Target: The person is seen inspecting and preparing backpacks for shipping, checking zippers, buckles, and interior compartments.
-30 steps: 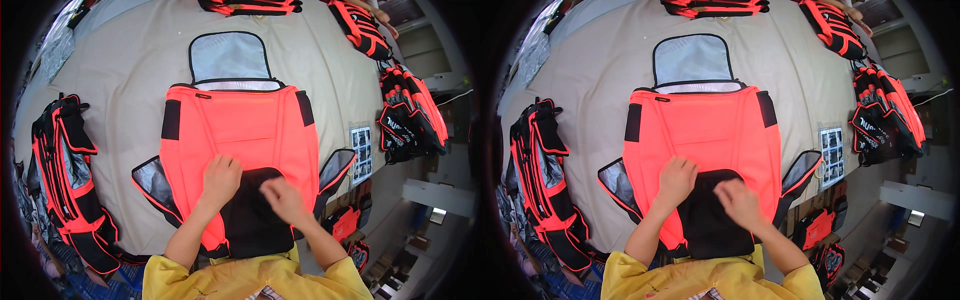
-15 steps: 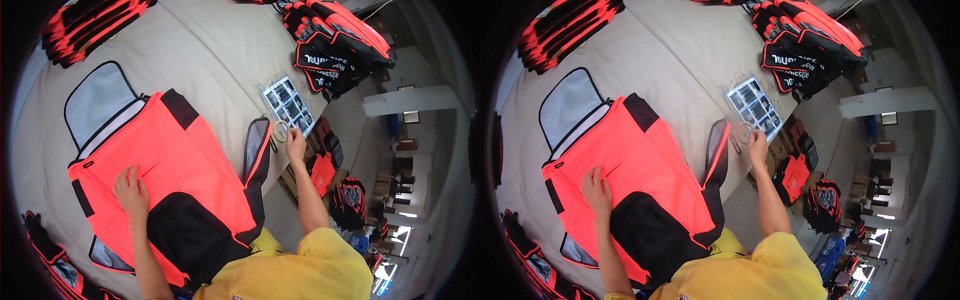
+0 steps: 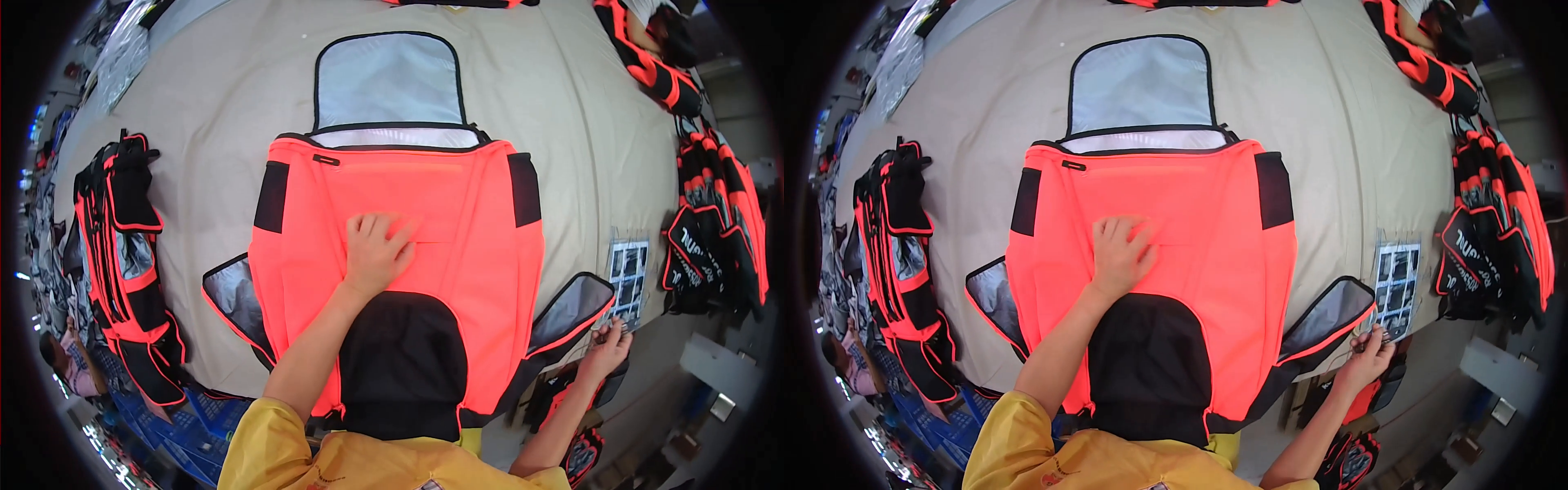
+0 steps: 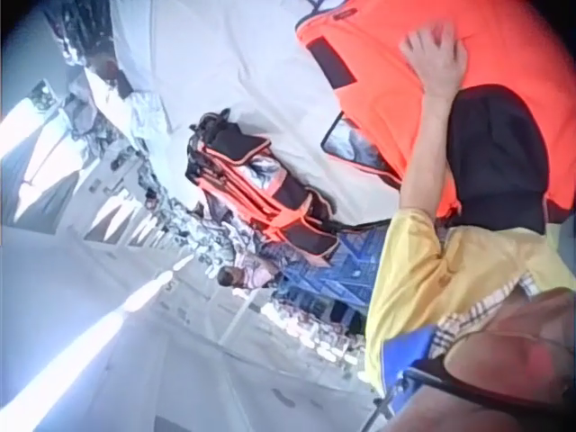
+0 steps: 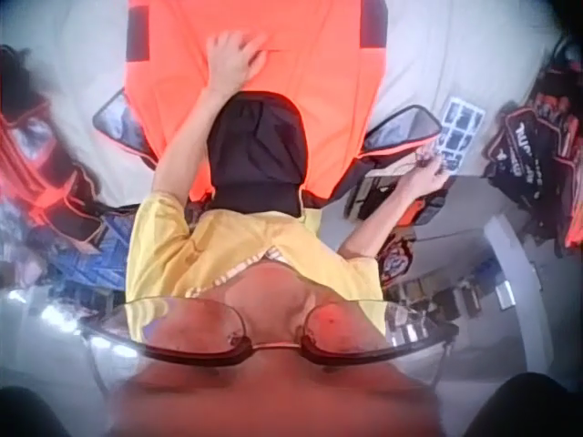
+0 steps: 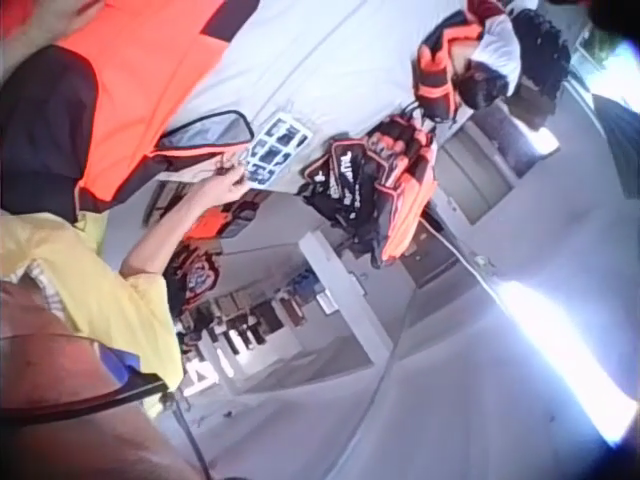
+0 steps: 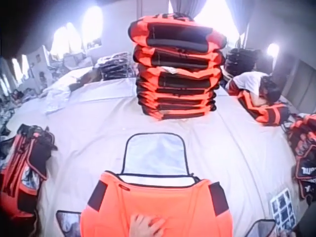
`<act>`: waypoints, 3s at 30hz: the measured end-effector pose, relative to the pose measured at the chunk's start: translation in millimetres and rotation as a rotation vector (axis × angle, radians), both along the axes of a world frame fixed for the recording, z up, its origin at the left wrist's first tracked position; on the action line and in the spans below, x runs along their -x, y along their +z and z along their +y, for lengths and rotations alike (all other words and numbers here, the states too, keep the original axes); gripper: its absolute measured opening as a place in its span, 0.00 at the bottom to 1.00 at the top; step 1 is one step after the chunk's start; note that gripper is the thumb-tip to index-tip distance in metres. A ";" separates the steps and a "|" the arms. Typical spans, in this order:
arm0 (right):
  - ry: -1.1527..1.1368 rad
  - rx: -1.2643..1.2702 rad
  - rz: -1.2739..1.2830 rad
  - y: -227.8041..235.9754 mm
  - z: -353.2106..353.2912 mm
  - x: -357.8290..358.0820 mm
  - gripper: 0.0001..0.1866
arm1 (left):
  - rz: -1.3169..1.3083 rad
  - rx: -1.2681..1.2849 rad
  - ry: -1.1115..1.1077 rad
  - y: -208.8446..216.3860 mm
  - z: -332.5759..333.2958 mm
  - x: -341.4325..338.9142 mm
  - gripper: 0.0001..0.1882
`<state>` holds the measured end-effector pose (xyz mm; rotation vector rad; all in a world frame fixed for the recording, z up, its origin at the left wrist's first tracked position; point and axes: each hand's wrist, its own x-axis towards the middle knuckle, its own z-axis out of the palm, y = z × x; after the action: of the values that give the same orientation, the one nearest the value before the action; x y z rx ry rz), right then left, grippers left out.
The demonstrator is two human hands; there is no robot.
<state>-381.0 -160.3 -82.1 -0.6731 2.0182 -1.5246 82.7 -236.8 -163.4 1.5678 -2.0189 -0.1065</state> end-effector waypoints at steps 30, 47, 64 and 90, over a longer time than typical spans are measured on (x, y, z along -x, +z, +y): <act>1.280 -0.127 0.815 -13.8 -120.5 -257.6 0.12 | 0.096 0.046 0.012 -18.9 -3.9 3.8 0.24; 1.218 -0.139 0.657 -11.0 -125.2 -253.3 0.11 | 0.108 0.060 0.018 -20.5 -5.1 2.9 0.24; 1.002 -0.186 0.590 -21.3 -88.1 -259.6 0.16 | 0.078 0.124 0.010 -21.7 -5.1 0.4 0.16; 1.093 -0.070 1.059 5.6 -90.1 -297.5 0.12 | 0.693 -0.849 -0.265 0.9 -39.1 -35.9 0.21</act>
<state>-83.5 -250.4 -76.5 -2.3722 1.6342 -0.3978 118.6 -275.9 -162.6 1.3715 -1.6393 -1.5424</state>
